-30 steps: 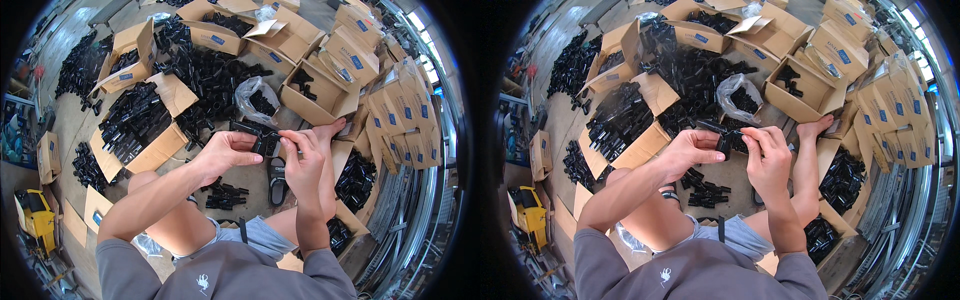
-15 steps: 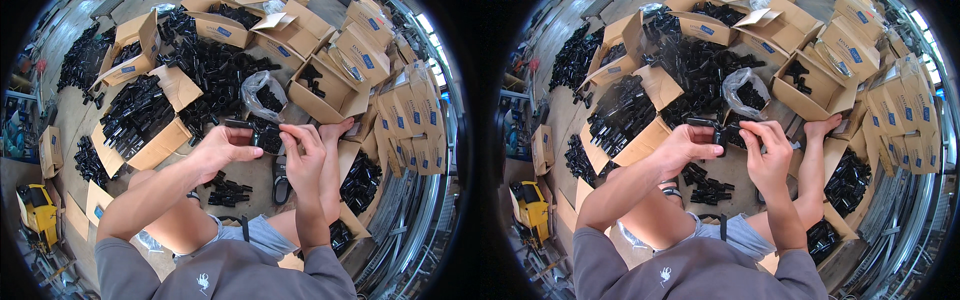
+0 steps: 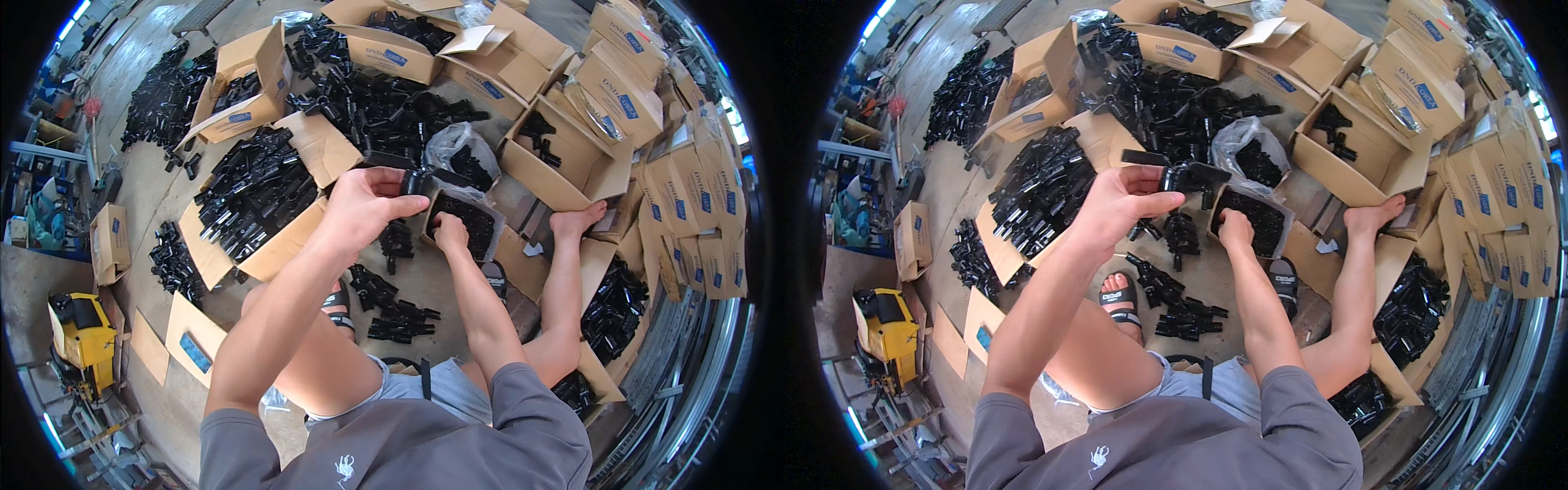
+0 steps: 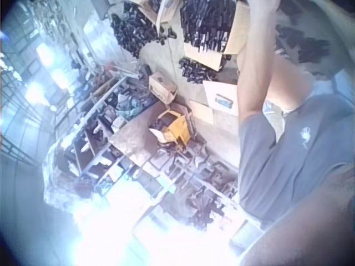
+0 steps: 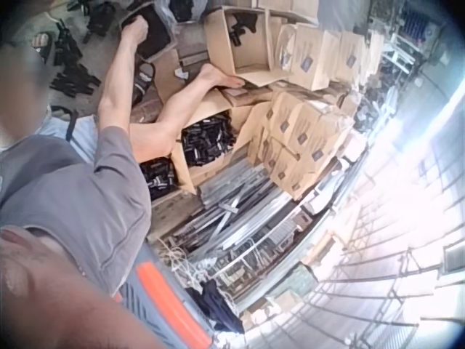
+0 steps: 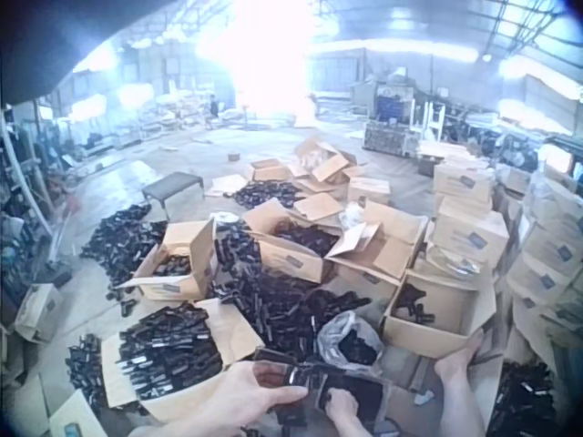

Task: The person assembles small black metal components by hand while sitting on the floor, taking pieces from a large pile and small fasteners from a container.

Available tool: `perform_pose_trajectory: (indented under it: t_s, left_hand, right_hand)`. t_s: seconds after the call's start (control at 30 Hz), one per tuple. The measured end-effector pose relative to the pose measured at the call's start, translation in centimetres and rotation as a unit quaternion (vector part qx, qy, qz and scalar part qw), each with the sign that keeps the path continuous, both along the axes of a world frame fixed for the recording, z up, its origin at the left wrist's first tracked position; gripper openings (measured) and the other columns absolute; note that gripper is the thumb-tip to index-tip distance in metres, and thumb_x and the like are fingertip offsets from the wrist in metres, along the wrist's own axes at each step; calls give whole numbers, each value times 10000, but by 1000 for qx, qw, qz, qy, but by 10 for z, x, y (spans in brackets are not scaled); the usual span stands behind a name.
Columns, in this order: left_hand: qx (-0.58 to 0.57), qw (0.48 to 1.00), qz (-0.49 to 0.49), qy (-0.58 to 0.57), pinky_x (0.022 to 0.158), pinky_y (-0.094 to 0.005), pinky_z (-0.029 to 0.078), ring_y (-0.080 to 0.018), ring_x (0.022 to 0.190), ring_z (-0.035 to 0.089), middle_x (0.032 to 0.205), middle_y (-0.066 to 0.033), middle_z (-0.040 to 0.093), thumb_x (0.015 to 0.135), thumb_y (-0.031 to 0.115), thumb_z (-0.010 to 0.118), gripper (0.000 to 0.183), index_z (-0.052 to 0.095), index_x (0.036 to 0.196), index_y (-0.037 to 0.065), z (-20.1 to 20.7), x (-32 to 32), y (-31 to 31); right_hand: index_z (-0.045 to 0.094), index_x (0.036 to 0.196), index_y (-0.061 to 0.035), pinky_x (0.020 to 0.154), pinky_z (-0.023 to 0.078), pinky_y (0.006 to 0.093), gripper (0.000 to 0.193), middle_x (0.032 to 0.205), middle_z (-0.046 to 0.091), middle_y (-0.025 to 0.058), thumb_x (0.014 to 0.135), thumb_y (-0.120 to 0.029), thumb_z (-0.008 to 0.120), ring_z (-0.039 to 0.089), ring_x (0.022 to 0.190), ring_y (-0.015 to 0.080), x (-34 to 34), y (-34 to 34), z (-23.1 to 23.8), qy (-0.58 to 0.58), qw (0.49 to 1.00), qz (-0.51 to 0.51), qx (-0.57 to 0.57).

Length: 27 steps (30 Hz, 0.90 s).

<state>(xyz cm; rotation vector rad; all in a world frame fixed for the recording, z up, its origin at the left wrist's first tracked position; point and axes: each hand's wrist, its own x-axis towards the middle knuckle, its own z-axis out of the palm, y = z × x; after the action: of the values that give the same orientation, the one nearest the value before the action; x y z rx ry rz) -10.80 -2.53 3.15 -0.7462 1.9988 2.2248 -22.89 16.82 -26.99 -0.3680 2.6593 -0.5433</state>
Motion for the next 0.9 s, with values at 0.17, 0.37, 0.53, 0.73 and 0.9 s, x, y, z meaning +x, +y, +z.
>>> perform_pose_trajectory:
  t_s: [0.17,0.37,0.53,0.73,0.9]
  left_hand:
    - [-177,984,-18,-25,860,-337,554,-197,912,721,986,-141,769,683,194,909,640,659,1223,-41,-15,-7,-4]
    - [-326,943,-48,-47,874,-358,547,-242,924,725,984,-155,756,650,197,930,761,544,1276,4,3,-5,8]
    - [-405,908,-107,-19,857,-418,546,-336,936,726,952,-158,760,657,133,873,741,483,1278,33,4,-2,11]
    - [-477,867,-137,-47,879,-456,535,-358,957,717,937,-149,753,665,130,878,709,486,1250,43,-9,8,1]
    - [-469,865,-176,-14,841,-454,548,-368,936,721,917,-160,748,654,119,896,716,486,1234,31,-12,0,11]
  right_hand:
    - [714,1069,-121,876,555,506,218,1056,738,198,857,-74,693,704,1034,407,1,4,-9,6,1000,-1,-14]
    - [674,1099,-50,900,571,516,227,1087,726,225,873,-34,669,700,1054,425,-2,4,-18,20,1000,13,14]
    - [678,1103,-32,919,562,519,203,1070,694,281,908,-50,625,680,1070,451,-1,11,-21,58,997,-40,-22]
    - [736,1046,-4,777,554,317,141,966,750,133,944,-98,708,718,843,199,29,7,129,170,899,-110,-388]
    - [744,998,-32,745,558,323,147,922,726,96,856,-9,778,712,841,231,60,12,255,350,814,113,-450]
